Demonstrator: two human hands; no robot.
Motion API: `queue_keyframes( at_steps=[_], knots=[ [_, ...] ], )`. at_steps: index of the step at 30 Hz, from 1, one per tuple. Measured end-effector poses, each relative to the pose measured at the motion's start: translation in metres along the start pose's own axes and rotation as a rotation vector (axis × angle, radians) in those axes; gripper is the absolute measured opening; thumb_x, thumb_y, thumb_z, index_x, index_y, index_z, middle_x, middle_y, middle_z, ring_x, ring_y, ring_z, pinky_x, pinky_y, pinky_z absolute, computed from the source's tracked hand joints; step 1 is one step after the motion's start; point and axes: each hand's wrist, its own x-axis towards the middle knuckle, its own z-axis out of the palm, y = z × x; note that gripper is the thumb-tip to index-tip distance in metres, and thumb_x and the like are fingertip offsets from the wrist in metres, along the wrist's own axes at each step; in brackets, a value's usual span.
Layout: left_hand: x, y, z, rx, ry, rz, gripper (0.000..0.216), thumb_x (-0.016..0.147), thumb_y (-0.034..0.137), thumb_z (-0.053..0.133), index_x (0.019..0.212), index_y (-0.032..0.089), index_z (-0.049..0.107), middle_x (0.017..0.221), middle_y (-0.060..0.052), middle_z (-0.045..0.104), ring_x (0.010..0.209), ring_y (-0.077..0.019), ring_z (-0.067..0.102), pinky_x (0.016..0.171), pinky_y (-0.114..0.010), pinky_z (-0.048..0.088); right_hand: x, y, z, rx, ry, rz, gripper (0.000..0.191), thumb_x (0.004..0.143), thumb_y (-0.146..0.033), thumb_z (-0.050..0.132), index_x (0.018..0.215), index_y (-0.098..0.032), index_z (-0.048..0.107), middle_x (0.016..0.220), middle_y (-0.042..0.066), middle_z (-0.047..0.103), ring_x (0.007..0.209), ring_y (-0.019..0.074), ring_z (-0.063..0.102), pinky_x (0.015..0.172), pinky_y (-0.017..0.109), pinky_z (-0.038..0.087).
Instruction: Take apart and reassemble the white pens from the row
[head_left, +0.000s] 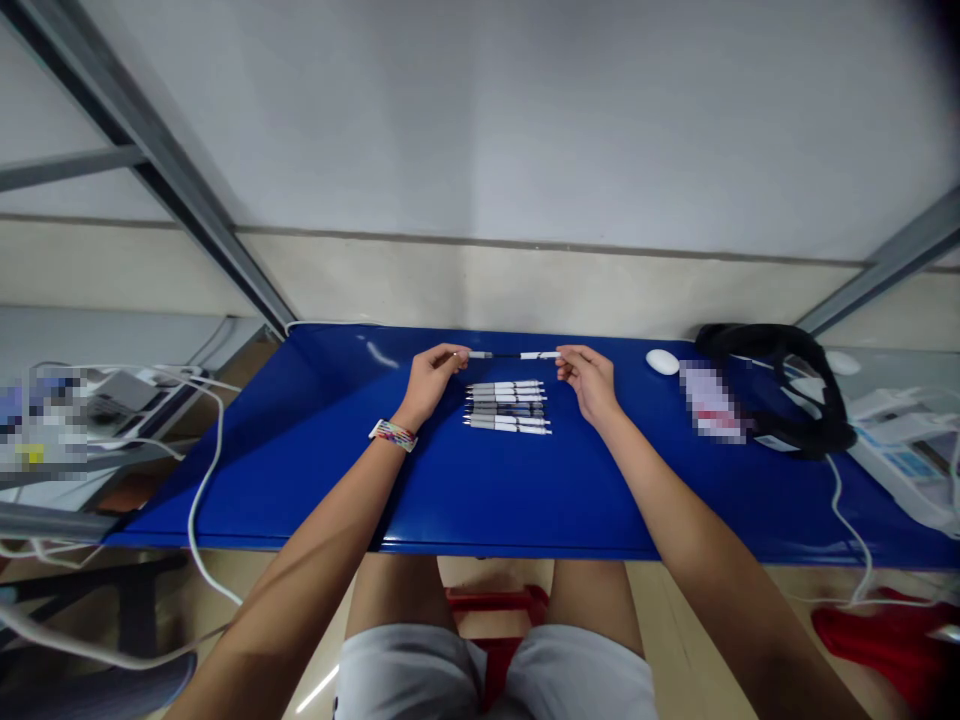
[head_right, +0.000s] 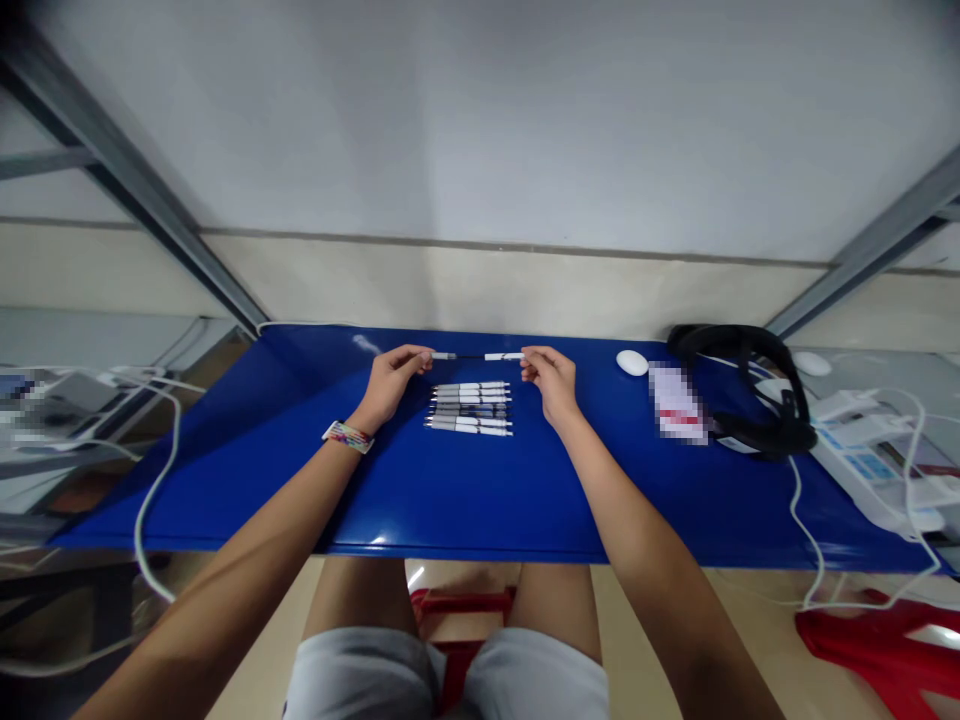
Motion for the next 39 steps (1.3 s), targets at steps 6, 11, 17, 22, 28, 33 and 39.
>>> queue_keyframes(
  at_steps=[6, 11, 17, 22, 28, 33, 39],
  knots=[
    [0.003, -0.003, 0.0, 0.075, 0.023, 0.022, 0.035, 0.091, 0.052, 0.073, 0.083, 0.018, 0.079, 0.078, -0.005, 0.073, 0.075, -0.0185, 0.062, 0.076, -0.032, 0.048, 0.002, 0.002, -0.003, -0.019, 0.01, -0.034, 0.026, 0.071, -0.039, 0.083, 0.087, -0.02, 0.078, 0.072, 0.002, 0.068, 0.062, 0.0138, 0.059, 0.061, 0.03, 0.05],
    [0.004, -0.003, 0.0, 0.08, 0.017, 0.032, 0.04, 0.093, 0.054, 0.072, 0.075, 0.018, 0.076, 0.075, -0.005, 0.072, 0.071, -0.0173, 0.061, 0.073, -0.032, 0.047, 0.005, 0.001, -0.005, -0.007, 0.04, -0.05, 0.022, 0.069, -0.038, 0.082, 0.084, -0.021, 0.078, 0.07, 0.001, 0.067, 0.06, 0.0141, 0.058, 0.059, 0.031, 0.048],
    [0.002, -0.003, 0.001, 0.065, 0.025, 0.025, 0.045, 0.092, 0.058, 0.073, 0.072, 0.018, 0.076, 0.072, -0.005, 0.07, 0.069, -0.0167, 0.059, 0.07, -0.031, 0.046, 0.009, -0.001, -0.008, 0.053, 0.062, -0.09, 0.02, 0.069, -0.035, 0.083, 0.083, -0.021, 0.079, 0.069, 0.001, 0.066, 0.06, 0.0134, 0.056, 0.057, 0.029, 0.047],
    [0.003, -0.004, 0.002, 0.067, 0.039, 0.018, 0.046, 0.092, 0.059, 0.073, 0.073, 0.017, 0.077, 0.071, -0.005, 0.07, 0.066, -0.0162, 0.059, 0.069, -0.031, 0.047, 0.012, 0.001, -0.01, 0.041, 0.081, -0.102, 0.019, 0.07, -0.035, 0.082, 0.083, -0.021, 0.078, 0.07, 0.001, 0.066, 0.06, 0.0135, 0.056, 0.056, 0.029, 0.047],
    [0.003, -0.005, 0.001, 0.061, 0.058, 0.013, 0.037, 0.088, 0.053, 0.076, 0.079, 0.018, 0.079, 0.076, -0.005, 0.073, 0.071, -0.0176, 0.062, 0.073, -0.032, 0.049, 0.012, 0.001, -0.009, 0.094, 0.067, -0.092, 0.015, 0.069, -0.03, 0.084, 0.08, -0.02, 0.079, 0.066, 0.0, 0.066, 0.057, 0.0112, 0.056, 0.055, 0.026, 0.046],
    [0.004, -0.007, 0.001, 0.037, 0.06, 0.005, 0.031, 0.088, 0.048, 0.077, 0.085, 0.017, 0.081, 0.078, -0.005, 0.074, 0.073, -0.0177, 0.063, 0.075, -0.032, 0.05, 0.011, 0.001, -0.007, 0.12, 0.077, -0.083, 0.015, 0.067, -0.028, 0.083, 0.078, -0.019, 0.08, 0.064, 0.001, 0.067, 0.057, 0.011, 0.056, 0.053, 0.024, 0.045],
    [0.0, -0.003, 0.003, 0.033, 0.0, 0.012, 0.031, 0.088, 0.048, 0.078, 0.093, 0.017, 0.083, 0.083, -0.005, 0.076, 0.077, -0.0181, 0.064, 0.077, -0.033, 0.051, 0.008, -0.002, -0.003, 0.062, 0.056, -0.07, 0.016, 0.069, -0.031, 0.083, 0.08, -0.021, 0.08, 0.065, 0.0, 0.067, 0.057, 0.0117, 0.055, 0.054, 0.027, 0.046]
  ],
)
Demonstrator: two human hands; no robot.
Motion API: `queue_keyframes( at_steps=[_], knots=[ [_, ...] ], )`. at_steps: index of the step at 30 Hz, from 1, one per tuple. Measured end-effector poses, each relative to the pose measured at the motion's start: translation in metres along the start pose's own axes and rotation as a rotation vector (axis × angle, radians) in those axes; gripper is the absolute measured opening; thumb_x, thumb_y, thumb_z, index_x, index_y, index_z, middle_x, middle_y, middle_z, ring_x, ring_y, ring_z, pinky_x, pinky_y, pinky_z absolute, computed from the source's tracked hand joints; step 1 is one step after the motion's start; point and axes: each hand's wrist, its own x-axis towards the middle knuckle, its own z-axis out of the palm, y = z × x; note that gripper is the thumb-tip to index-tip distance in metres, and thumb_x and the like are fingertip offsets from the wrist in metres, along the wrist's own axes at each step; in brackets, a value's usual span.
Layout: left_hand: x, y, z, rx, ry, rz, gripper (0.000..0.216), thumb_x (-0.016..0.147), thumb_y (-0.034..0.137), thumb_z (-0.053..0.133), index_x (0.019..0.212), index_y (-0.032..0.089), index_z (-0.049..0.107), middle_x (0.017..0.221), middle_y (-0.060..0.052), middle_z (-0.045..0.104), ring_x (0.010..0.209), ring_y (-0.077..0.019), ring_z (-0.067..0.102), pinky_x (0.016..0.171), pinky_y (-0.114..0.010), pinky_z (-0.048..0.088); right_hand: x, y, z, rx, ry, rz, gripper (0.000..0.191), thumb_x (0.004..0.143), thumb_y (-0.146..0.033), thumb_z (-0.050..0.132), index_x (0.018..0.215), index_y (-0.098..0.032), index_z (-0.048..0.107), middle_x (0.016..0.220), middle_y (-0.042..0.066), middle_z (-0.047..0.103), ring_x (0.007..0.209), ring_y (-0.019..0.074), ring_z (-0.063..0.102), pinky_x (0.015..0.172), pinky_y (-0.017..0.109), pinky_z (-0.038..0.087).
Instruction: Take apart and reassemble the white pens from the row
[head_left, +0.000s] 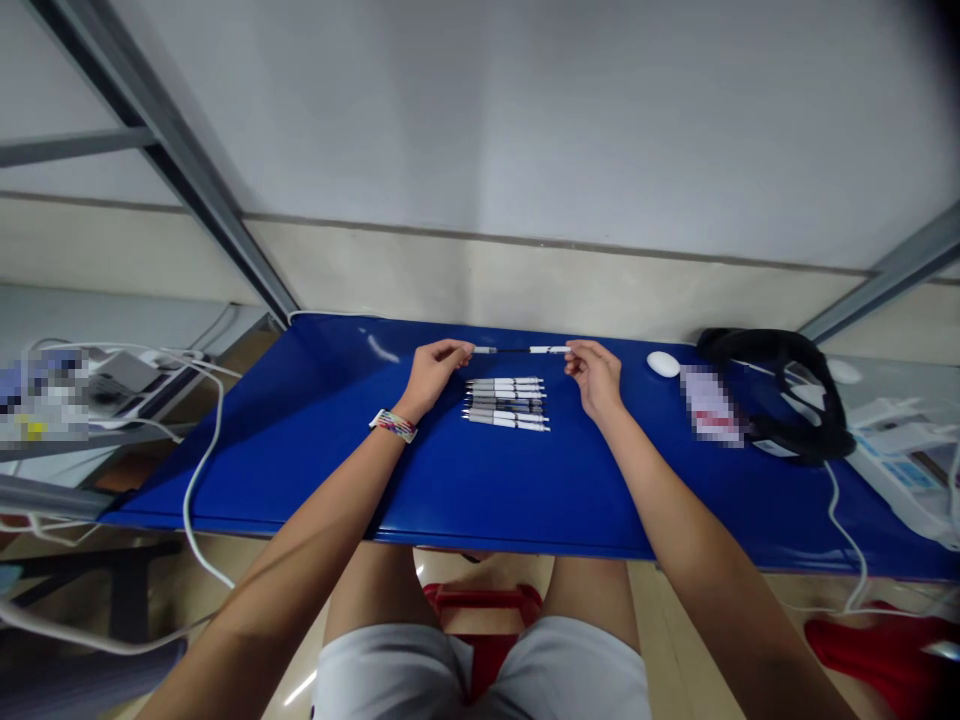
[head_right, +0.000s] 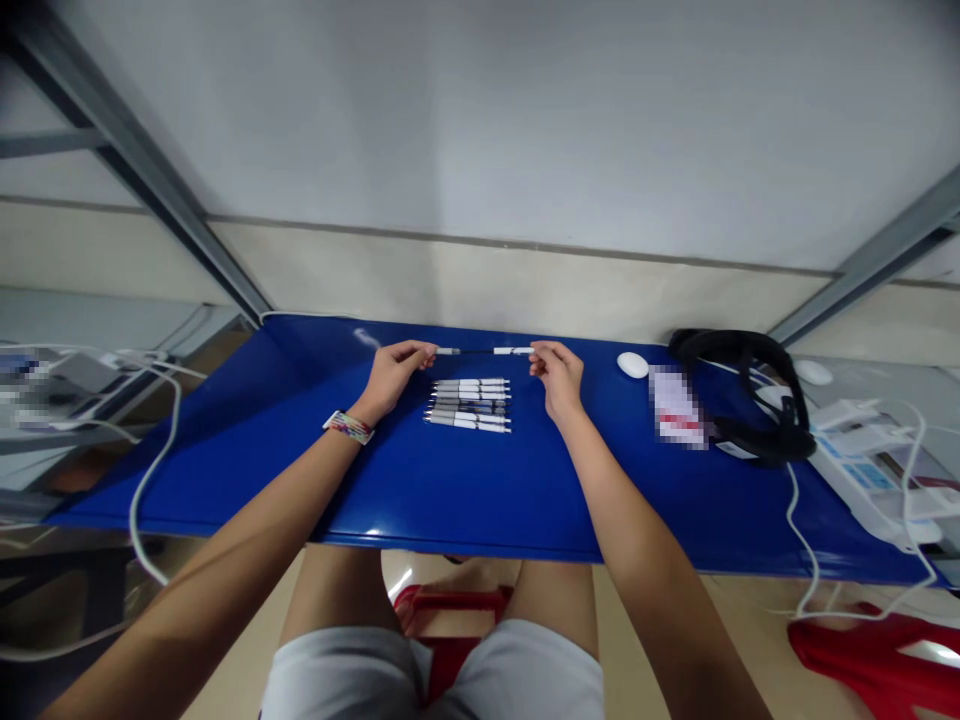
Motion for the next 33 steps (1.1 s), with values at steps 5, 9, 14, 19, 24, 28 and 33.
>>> queue_keyframes(
  at_steps=[5, 9, 14, 19, 24, 28, 33],
  knots=[
    [-0.007, 0.013, 0.004, 0.134, -0.125, 0.036, 0.034, 0.092, 0.051, 0.076, 0.091, 0.017, 0.082, 0.082, -0.005, 0.075, 0.079, -0.0187, 0.066, 0.077, -0.032, 0.048, -0.014, -0.002, 0.009, -0.06, -0.271, 0.05, 0.027, 0.072, -0.038, 0.092, 0.092, -0.021, 0.083, 0.077, 0.003, 0.075, 0.067, 0.0155, 0.066, 0.067, 0.032, 0.055],
    [-0.008, 0.015, 0.003, 0.233, -0.126, 0.071, 0.051, 0.104, 0.056, 0.059, 0.074, 0.018, 0.074, 0.068, -0.002, 0.066, 0.067, -0.0161, 0.059, 0.07, -0.032, 0.044, -0.019, -0.001, 0.013, -0.09, -0.332, 0.017, 0.031, 0.073, -0.039, 0.094, 0.097, -0.022, 0.084, 0.082, 0.004, 0.079, 0.077, 0.0187, 0.073, 0.077, 0.035, 0.058],
    [-0.007, 0.011, 0.004, 0.196, -0.128, 0.11, 0.029, 0.098, 0.046, 0.071, 0.088, 0.019, 0.074, 0.076, -0.002, 0.069, 0.069, -0.0156, 0.06, 0.069, -0.03, 0.044, -0.017, 0.001, 0.012, -0.085, -0.322, 0.053, 0.03, 0.072, -0.039, 0.094, 0.094, -0.021, 0.084, 0.08, 0.004, 0.079, 0.074, 0.0181, 0.072, 0.075, 0.034, 0.058],
    [-0.007, 0.008, 0.007, 0.036, -0.179, 0.088, 0.023, 0.096, 0.038, 0.075, 0.11, 0.02, 0.072, 0.082, -0.002, 0.072, 0.074, -0.0164, 0.066, 0.074, -0.031, 0.051, -0.018, -0.001, 0.014, -0.079, -0.278, 0.094, 0.034, 0.069, -0.042, 0.095, 0.093, -0.021, 0.083, 0.08, 0.004, 0.078, 0.071, 0.0177, 0.07, 0.075, 0.036, 0.058],
    [-0.006, 0.009, 0.007, 0.113, -0.15, 0.164, 0.04, 0.092, 0.033, 0.079, 0.13, 0.023, 0.069, 0.101, -0.005, 0.076, 0.092, -0.02, 0.071, 0.084, -0.035, 0.053, -0.019, -0.003, 0.016, -0.076, -0.279, 0.108, 0.036, 0.066, -0.043, 0.097, 0.092, -0.021, 0.083, 0.08, 0.004, 0.078, 0.071, 0.0176, 0.07, 0.074, 0.035, 0.058],
    [-0.007, 0.012, 0.007, 0.206, -0.155, 0.17, 0.035, 0.097, 0.035, 0.073, 0.13, 0.023, 0.071, 0.096, -0.004, 0.075, 0.091, -0.0209, 0.07, 0.088, -0.038, 0.051, -0.019, -0.004, 0.015, -0.092, -0.285, 0.111, 0.037, 0.065, -0.043, 0.097, 0.092, -0.022, 0.083, 0.081, 0.005, 0.079, 0.071, 0.0179, 0.07, 0.074, 0.035, 0.058],
    [-0.007, 0.015, 0.008, 0.223, -0.143, 0.204, 0.052, 0.091, 0.029, 0.079, 0.141, 0.025, 0.065, 0.105, -0.005, 0.078, 0.1, -0.0226, 0.071, 0.095, -0.041, 0.05, -0.019, -0.003, 0.014, -0.106, -0.283, 0.111, 0.038, 0.066, -0.044, 0.097, 0.093, -0.021, 0.083, 0.081, 0.005, 0.078, 0.072, 0.0186, 0.07, 0.075, 0.036, 0.058]
  ],
)
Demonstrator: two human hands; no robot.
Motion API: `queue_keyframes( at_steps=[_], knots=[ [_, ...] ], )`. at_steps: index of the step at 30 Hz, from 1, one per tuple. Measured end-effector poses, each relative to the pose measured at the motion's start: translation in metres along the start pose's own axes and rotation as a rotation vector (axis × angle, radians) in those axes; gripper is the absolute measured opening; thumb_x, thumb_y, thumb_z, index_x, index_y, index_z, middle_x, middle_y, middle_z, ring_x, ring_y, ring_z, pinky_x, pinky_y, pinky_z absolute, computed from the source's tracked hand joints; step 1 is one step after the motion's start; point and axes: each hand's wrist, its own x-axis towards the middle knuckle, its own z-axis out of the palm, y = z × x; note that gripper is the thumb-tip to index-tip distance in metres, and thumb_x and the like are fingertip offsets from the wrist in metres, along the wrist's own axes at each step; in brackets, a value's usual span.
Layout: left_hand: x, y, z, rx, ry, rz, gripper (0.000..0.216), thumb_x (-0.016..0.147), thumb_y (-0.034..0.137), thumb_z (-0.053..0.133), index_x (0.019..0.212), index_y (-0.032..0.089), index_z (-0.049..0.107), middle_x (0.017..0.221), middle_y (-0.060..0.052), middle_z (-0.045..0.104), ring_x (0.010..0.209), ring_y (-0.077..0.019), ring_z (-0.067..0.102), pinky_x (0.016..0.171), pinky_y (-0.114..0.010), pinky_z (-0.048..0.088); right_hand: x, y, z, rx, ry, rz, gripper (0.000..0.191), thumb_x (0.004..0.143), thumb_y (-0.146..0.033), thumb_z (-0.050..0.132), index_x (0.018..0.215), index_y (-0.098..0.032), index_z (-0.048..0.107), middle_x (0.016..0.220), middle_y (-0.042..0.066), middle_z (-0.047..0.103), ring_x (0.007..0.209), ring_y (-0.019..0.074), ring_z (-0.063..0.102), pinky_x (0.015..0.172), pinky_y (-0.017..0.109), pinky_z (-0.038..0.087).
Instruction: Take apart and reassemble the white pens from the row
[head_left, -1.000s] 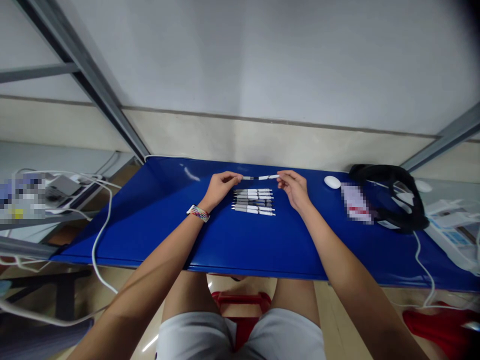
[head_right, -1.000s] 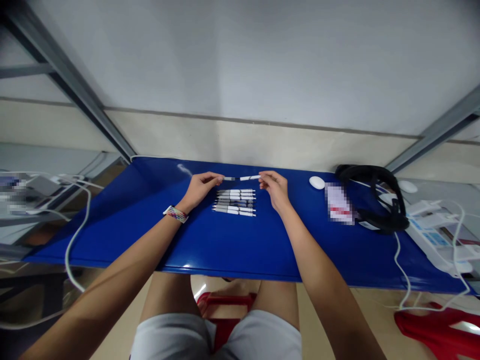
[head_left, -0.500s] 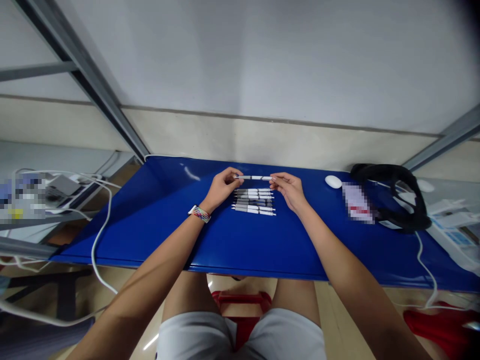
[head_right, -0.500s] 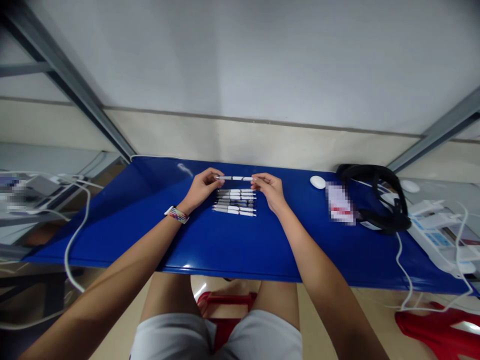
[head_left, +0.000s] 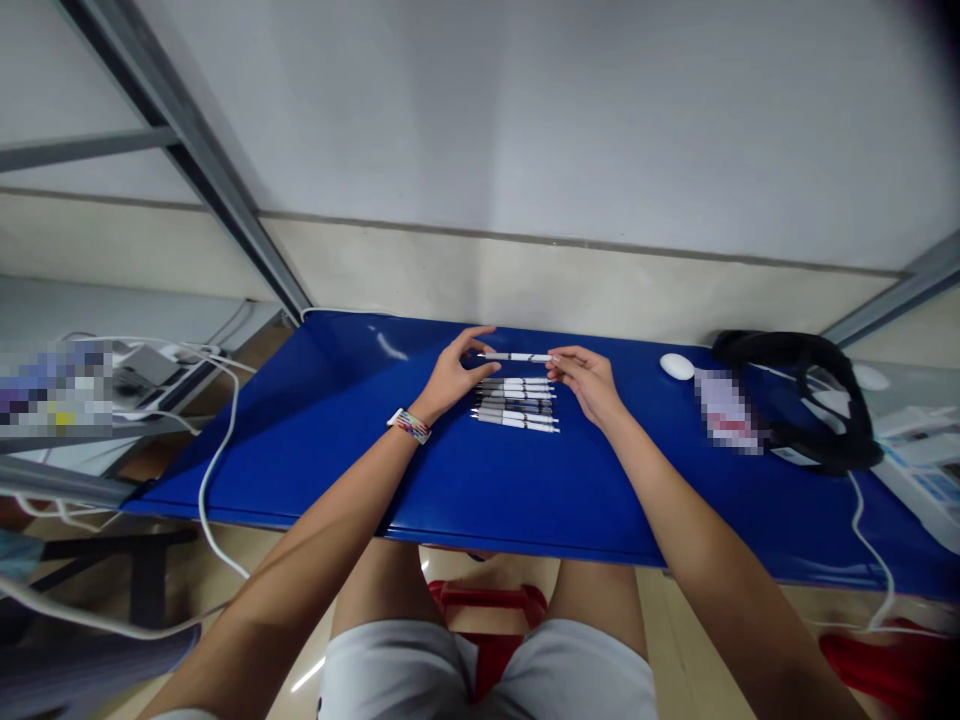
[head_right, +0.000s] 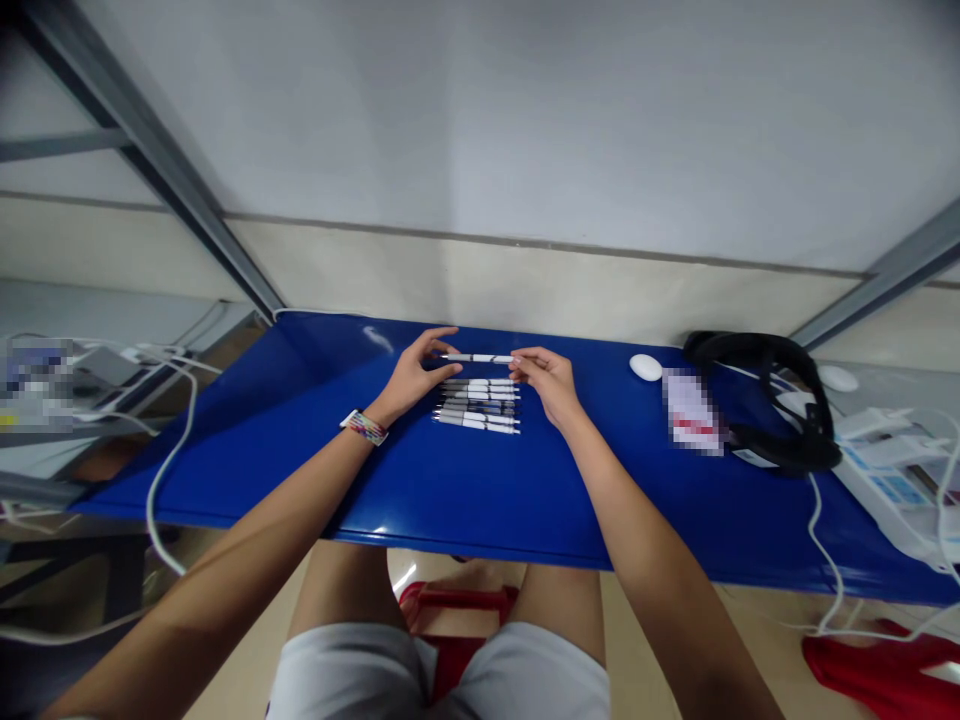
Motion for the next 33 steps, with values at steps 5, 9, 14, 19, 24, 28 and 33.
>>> queue_keyframes(
  at_steps=[5, 9, 14, 19, 24, 28, 33],
  knots=[
    [-0.0002, 0.0, 0.0003, -0.008, -0.014, -0.004, 0.06, 0.09, 0.028, 0.079, 0.147, 0.025, 0.061, 0.11, -0.006, 0.079, 0.102, -0.0224, 0.072, 0.091, -0.038, 0.05, -0.0009, 0.0008, 0.0018, -0.01, -0.006, -0.003, 0.038, 0.066, -0.045, 0.096, 0.092, -0.021, 0.082, 0.081, 0.005, 0.078, 0.073, 0.0185, 0.07, 0.075, 0.036, 0.058],
    [-0.0002, -0.0007, 0.0017, -0.079, 0.004, -0.095, 0.051, 0.096, 0.037, 0.075, 0.143, 0.021, 0.063, 0.095, -0.007, 0.08, 0.09, -0.0221, 0.074, 0.086, -0.038, 0.052, -0.0013, 0.0011, 0.0028, -0.008, 0.001, -0.001, 0.037, 0.066, -0.044, 0.097, 0.091, -0.021, 0.082, 0.08, 0.005, 0.078, 0.072, 0.0185, 0.069, 0.075, 0.037, 0.058],
    [-0.0004, 0.0019, 0.0024, -0.111, 0.003, -0.081, 0.065, 0.088, 0.036, 0.084, 0.147, 0.023, 0.059, 0.11, -0.01, 0.082, 0.097, -0.0238, 0.076, 0.091, -0.039, 0.054, -0.0007, 0.0023, 0.002, -0.005, 0.0, -0.002, 0.038, 0.067, -0.044, 0.096, 0.094, -0.021, 0.082, 0.082, 0.005, 0.078, 0.073, 0.0186, 0.07, 0.075, 0.036, 0.058],
    [-0.0006, 0.0028, 0.0017, -0.099, -0.018, -0.091, 0.054, 0.094, 0.036, 0.077, 0.144, 0.021, 0.063, 0.108, -0.011, 0.083, 0.103, -0.0262, 0.077, 0.096, -0.042, 0.054, -0.0004, 0.0028, 0.0011, -0.005, -0.004, -0.002, 0.038, 0.067, -0.044, 0.097, 0.094, -0.021, 0.082, 0.081, 0.005, 0.078, 0.072, 0.018, 0.07, 0.075, 0.036, 0.058],
    [-0.0003, -0.0008, 0.0016, -0.114, -0.022, -0.063, 0.064, 0.097, 0.037, 0.075, 0.156, 0.024, 0.056, 0.123, -0.012, 0.08, 0.114, -0.0271, 0.074, 0.105, -0.045, 0.051, -0.0006, 0.0033, 0.0014, 0.009, -0.012, -0.003, 0.037, 0.068, -0.043, 0.097, 0.094, -0.02, 0.083, 0.082, 0.005, 0.079, 0.073, 0.0182, 0.072, 0.077, 0.036, 0.059],
    [-0.0006, -0.001, 0.0028, -0.058, -0.018, -0.026, 0.066, 0.092, 0.03, 0.08, 0.154, 0.025, 0.058, 0.114, -0.009, 0.082, 0.112, -0.0259, 0.074, 0.107, -0.045, 0.049, -0.0007, 0.0036, 0.0011, -0.01, -0.011, -0.011, 0.035, 0.071, -0.043, 0.096, 0.095, -0.021, 0.083, 0.083, 0.005, 0.079, 0.074, 0.0186, 0.072, 0.077, 0.036, 0.059],
    [-0.0006, -0.0013, 0.0037, -0.052, 0.013, -0.066, 0.024, 0.096, 0.034, 0.074, 0.117, 0.021, 0.076, 0.106, -0.009, 0.081, 0.1, -0.0243, 0.074, 0.099, -0.044, 0.053, 0.0, 0.0053, -0.0002, -0.009, -0.015, -0.021, 0.034, 0.072, -0.042, 0.095, 0.096, -0.022, 0.083, 0.083, 0.005, 0.079, 0.074, 0.0184, 0.072, 0.076, 0.035, 0.059]
  ],
)
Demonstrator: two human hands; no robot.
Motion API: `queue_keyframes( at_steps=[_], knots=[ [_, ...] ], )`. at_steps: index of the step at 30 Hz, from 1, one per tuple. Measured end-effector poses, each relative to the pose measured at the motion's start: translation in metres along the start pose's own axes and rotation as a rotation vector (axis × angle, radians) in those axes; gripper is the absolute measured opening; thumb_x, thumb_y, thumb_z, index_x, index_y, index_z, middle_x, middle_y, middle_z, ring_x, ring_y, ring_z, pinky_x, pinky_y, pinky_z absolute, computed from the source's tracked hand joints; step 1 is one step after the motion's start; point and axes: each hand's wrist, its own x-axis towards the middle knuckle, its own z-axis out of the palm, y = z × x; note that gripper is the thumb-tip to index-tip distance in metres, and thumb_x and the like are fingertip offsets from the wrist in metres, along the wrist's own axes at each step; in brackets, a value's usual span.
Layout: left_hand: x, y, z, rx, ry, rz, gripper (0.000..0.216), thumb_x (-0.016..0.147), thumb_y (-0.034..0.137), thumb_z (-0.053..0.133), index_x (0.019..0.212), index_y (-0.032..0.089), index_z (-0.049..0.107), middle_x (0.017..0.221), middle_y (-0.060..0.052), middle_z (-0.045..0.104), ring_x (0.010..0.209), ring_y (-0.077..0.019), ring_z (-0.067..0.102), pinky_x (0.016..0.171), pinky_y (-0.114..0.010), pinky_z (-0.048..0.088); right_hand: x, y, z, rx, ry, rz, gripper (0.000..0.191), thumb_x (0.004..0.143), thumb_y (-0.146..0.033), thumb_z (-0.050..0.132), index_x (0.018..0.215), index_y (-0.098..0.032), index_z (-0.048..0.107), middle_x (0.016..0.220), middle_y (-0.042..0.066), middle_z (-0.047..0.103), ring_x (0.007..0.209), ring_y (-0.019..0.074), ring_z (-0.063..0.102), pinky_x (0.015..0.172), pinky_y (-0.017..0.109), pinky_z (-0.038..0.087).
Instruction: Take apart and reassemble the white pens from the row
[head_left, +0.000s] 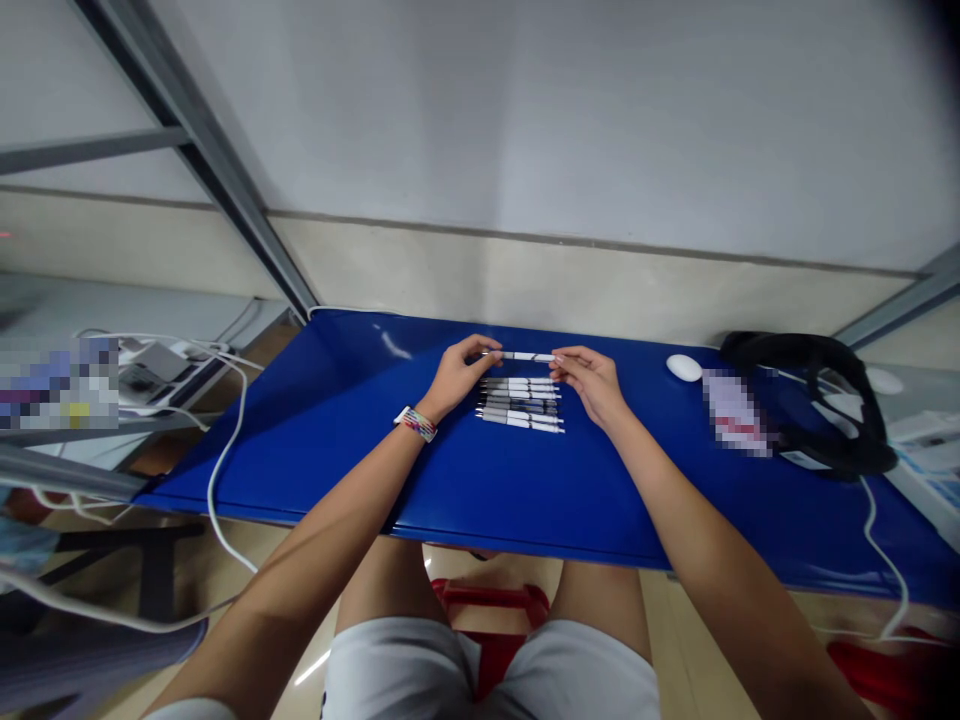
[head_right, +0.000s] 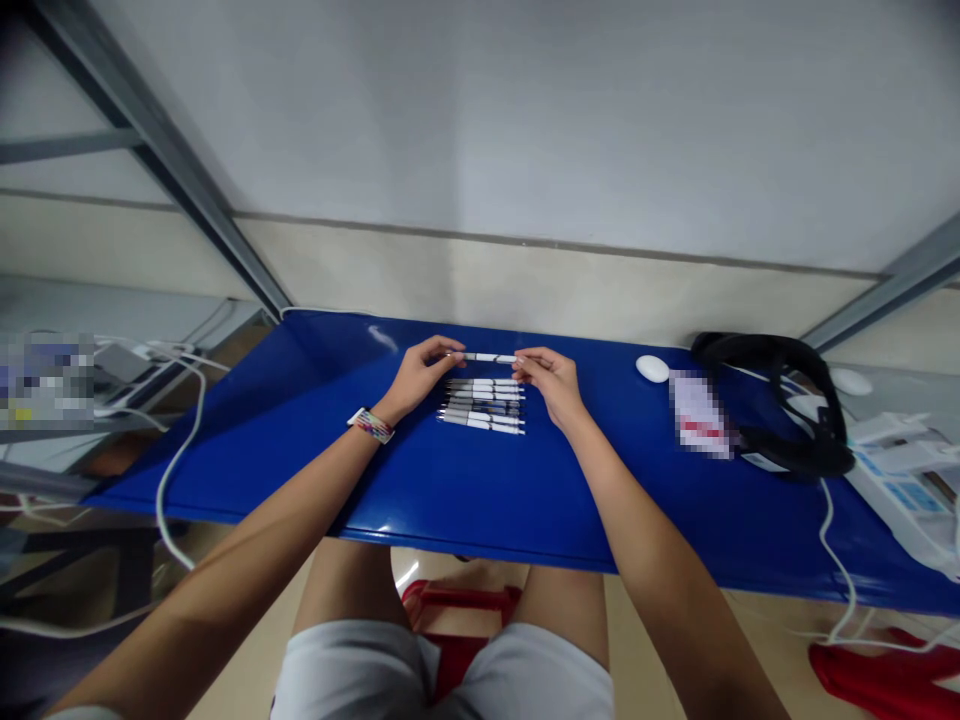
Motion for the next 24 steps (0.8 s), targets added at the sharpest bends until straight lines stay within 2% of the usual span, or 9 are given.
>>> queue_keyframes(
  at_steps=[2, 3, 6, 8, 12, 18, 21, 24],
  knots=[
    [0.0, 0.001, 0.0, 0.063, 0.02, 0.013, 0.013, 0.094, 0.032, 0.076, 0.101, 0.022, 0.08, 0.105, -0.008, 0.081, 0.103, -0.0254, 0.073, 0.101, -0.046, 0.052, 0.0, 0.0, 0.0, -0.003, -0.002, -0.002, 0.032, 0.073, -0.041, 0.095, 0.095, -0.022, 0.084, 0.082, 0.005, 0.079, 0.073, 0.0181, 0.072, 0.076, 0.035, 0.059],
    [0.0, 0.002, -0.001, 0.085, 0.035, 0.036, 0.012, 0.091, 0.031, 0.079, 0.1, 0.023, 0.08, 0.109, -0.008, 0.081, 0.108, -0.0264, 0.072, 0.105, -0.047, 0.051, 0.0, 0.0, 0.0, -0.004, 0.0, -0.004, 0.031, 0.073, -0.041, 0.094, 0.095, -0.022, 0.084, 0.082, 0.004, 0.078, 0.073, 0.0181, 0.072, 0.076, 0.035, 0.059],
    [-0.001, 0.006, -0.002, 0.051, 0.048, 0.078, 0.029, 0.09, 0.033, 0.083, 0.118, 0.025, 0.08, 0.12, -0.008, 0.081, 0.118, -0.0278, 0.072, 0.113, -0.049, 0.047, 0.0, -0.001, 0.001, 0.002, 0.014, -0.02, 0.031, 0.072, -0.041, 0.094, 0.094, -0.022, 0.083, 0.082, 0.004, 0.078, 0.073, 0.0184, 0.071, 0.076, 0.036, 0.059],
    [-0.001, 0.007, -0.003, 0.048, 0.047, 0.049, 0.027, 0.094, 0.039, 0.079, 0.117, 0.025, 0.081, 0.115, -0.008, 0.082, 0.113, -0.0276, 0.073, 0.112, -0.049, 0.048, -0.001, -0.002, 0.002, 0.006, 0.018, -0.029, 0.031, 0.072, -0.042, 0.094, 0.094, -0.023, 0.083, 0.082, 0.004, 0.078, 0.074, 0.0186, 0.071, 0.076, 0.036, 0.059],
    [0.0, 0.003, -0.002, 0.102, 0.044, 0.015, 0.015, 0.094, 0.039, 0.078, 0.095, 0.026, 0.085, 0.104, -0.006, 0.084, 0.103, -0.0273, 0.072, 0.106, -0.05, 0.048, 0.0, -0.002, 0.001, 0.008, 0.019, -0.014, 0.03, 0.072, -0.041, 0.094, 0.093, -0.023, 0.083, 0.081, 0.004, 0.078, 0.073, 0.0187, 0.07, 0.075, 0.036, 0.058],
    [0.0, 0.001, -0.001, 0.068, 0.074, 0.028, 0.01, 0.086, 0.035, 0.085, 0.092, 0.026, 0.085, 0.099, -0.006, 0.083, 0.101, -0.0273, 0.071, 0.103, -0.05, 0.05, 0.001, -0.002, -0.001, 0.036, 0.004, 0.059, 0.03, 0.071, -0.039, 0.093, 0.092, -0.021, 0.082, 0.079, 0.005, 0.076, 0.07, 0.0182, 0.067, 0.073, 0.035, 0.057],
    [0.001, 0.001, 0.0, 0.0, 0.086, -0.003, 0.017, 0.082, 0.034, 0.087, 0.095, 0.024, 0.084, 0.101, -0.007, 0.083, 0.1, -0.0265, 0.073, 0.102, -0.049, 0.053, 0.0, -0.008, -0.001, 0.131, -0.08, 0.139, 0.035, 0.079, -0.047, 0.084, 0.102, -0.021, 0.082, 0.079, 0.005, 0.075, 0.069, 0.019, 0.066, 0.068, 0.035, 0.057],
    [0.002, 0.0, 0.001, -0.1, 0.097, -0.022, 0.026, 0.081, 0.035, 0.089, 0.103, 0.021, 0.082, 0.105, -0.008, 0.082, 0.099, -0.0248, 0.074, 0.1, -0.045, 0.056, -0.001, -0.014, -0.003, 0.223, -0.157, 0.223, 0.042, 0.089, -0.053, 0.071, 0.115, -0.022, 0.08, 0.091, 0.009, 0.078, 0.075, 0.0216, 0.068, 0.064, 0.035, 0.057]
  ],
)
